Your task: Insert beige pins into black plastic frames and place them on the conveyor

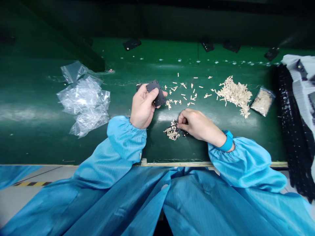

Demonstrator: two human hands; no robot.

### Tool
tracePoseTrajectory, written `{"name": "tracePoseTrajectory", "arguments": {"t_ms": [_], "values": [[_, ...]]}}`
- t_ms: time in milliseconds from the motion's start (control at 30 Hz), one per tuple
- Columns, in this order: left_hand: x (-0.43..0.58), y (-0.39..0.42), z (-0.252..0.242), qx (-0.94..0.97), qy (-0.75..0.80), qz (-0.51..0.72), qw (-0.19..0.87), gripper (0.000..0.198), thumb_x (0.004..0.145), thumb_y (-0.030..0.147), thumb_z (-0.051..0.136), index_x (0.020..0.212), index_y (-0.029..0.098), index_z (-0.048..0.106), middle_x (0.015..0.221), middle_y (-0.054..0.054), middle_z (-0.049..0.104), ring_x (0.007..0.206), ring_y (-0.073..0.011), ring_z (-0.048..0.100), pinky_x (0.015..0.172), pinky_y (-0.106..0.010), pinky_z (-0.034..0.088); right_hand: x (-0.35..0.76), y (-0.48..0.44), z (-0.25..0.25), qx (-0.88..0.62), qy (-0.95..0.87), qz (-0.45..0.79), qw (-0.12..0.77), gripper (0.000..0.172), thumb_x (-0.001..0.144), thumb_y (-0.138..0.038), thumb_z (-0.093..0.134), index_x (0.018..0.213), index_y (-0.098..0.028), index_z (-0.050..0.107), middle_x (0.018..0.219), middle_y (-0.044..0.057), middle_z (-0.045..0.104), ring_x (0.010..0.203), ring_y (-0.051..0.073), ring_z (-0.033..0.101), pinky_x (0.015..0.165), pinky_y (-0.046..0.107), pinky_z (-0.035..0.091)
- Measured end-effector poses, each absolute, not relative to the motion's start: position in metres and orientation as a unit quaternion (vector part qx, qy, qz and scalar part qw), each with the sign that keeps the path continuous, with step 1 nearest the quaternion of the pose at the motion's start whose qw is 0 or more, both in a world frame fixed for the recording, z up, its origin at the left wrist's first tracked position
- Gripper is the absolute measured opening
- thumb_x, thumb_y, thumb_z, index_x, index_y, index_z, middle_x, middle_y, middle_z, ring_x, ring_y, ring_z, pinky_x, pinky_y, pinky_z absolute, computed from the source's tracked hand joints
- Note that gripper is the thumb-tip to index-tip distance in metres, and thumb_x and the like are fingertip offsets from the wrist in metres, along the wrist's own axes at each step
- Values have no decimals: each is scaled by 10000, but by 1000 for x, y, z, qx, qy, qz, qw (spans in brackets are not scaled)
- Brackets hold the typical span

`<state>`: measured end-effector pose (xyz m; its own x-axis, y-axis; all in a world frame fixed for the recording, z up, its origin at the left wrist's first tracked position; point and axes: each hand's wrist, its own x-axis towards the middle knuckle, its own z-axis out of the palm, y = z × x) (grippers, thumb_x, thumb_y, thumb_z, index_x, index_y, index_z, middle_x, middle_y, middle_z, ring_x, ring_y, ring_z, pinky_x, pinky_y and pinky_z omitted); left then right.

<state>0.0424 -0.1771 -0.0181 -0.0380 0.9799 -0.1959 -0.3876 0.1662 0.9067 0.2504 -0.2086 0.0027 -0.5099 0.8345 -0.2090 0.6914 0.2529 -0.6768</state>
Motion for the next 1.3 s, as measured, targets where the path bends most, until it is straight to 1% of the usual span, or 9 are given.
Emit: {"name": "tracePoseTrajectory", "arguments": {"t_ms": [100, 200, 300, 400, 500, 700, 867, 1033, 1300], "values": [[44, -179, -18, 348, 454, 530, 625, 262, 898, 375, 710, 1021, 193, 568, 767, -11, 703, 733, -164, 731, 667, -268, 576, 258, -198, 6, -487, -743, 449, 95, 140, 874, -340, 732, 805, -221, 713, 692, -15, 679, 593, 132, 580, 575, 272, 430], [44, -182, -17, 375, 451, 479, 653, 232, 907, 362, 687, 1004, 206, 546, 787, -4, 711, 627, -123, 698, 577, -232, 555, 263, -189, 8, -468, -700, 530, 101, 234, 913, -424, 678, 841, -221, 767, 742, 1, 737, 622, 134, 619, 574, 265, 455], [41, -183, -17, 446, 448, 400, 664, 192, 901, 316, 688, 990, 196, 567, 857, -39, 746, 523, -96, 625, 460, -209, 460, 263, -186, 10, -469, -655, 585, 97, 287, 897, -475, 682, 854, -220, 805, 744, 10, 754, 526, 110, 558, 488, 260, 421], [39, -184, -20, 520, 462, 322, 643, 178, 838, 240, 752, 920, 182, 604, 737, -22, 717, 434, -80, 532, 425, -225, 384, 261, -188, 8, -477, -611, 620, 120, 292, 866, -481, 716, 907, -206, 805, 727, 20, 753, 486, 97, 532, 440, 248, 403], [39, -186, -19, 553, 483, 287, 615, 239, 777, 219, 805, 874, 189, 589, 564, 40, 593, 392, -76, 484, 409, -231, 339, 258, -192, 6, -484, -580, 631, 177, 295, 850, -450, 749, 959, -176, 745, 754, 39, 759, 547, 111, 597, 461, 235, 429], [42, -187, -7, 557, 519, 248, 599, 224, 850, 261, 718, 954, 193, 532, 639, 58, 551, 437, -69, 512, 393, -207, 365, 253, -197, 1, -489, -603, 560, 290, 245, 884, -401, 748, 927, -176, 663, 829, 53, 742, 673, 129, 623, 601, 274, 479], [42, -186, -6, 556, 543, 264, 570, 202, 855, 237, 710, 954, 192, 540, 630, 60, 542, 433, -61, 505, 381, -197, 364, 262, -196, 1, -485, -737, 435, 181, 151, 931, -352, 699, 946, -203, 722, 757, 7, 642, 615, 128, 515, 588, 295, 402], [42, -185, -9, 552, 544, 274, 569, 181, 857, 218, 702, 931, 199, 537, 584, 66, 541, 416, -71, 486, 385, -209, 359, 261, -198, 2, -400, -834, 361, 120, 156, 976, -226, 597, 1097, -227, 695, 995, 68, 633, 905, 210, 612, 799, 336, 472], [43, -184, -8, 533, 544, 279, 585, 183, 860, 221, 711, 943, 188, 551, 593, 48, 547, 427, -72, 502, 366, -200, 357, 264, -195, 4, -396, -842, 358, 73, 118, 1011, -244, 513, 970, -203, 616, 970, 68, 590, 861, 202, 589, 786, 335, 469]]}}
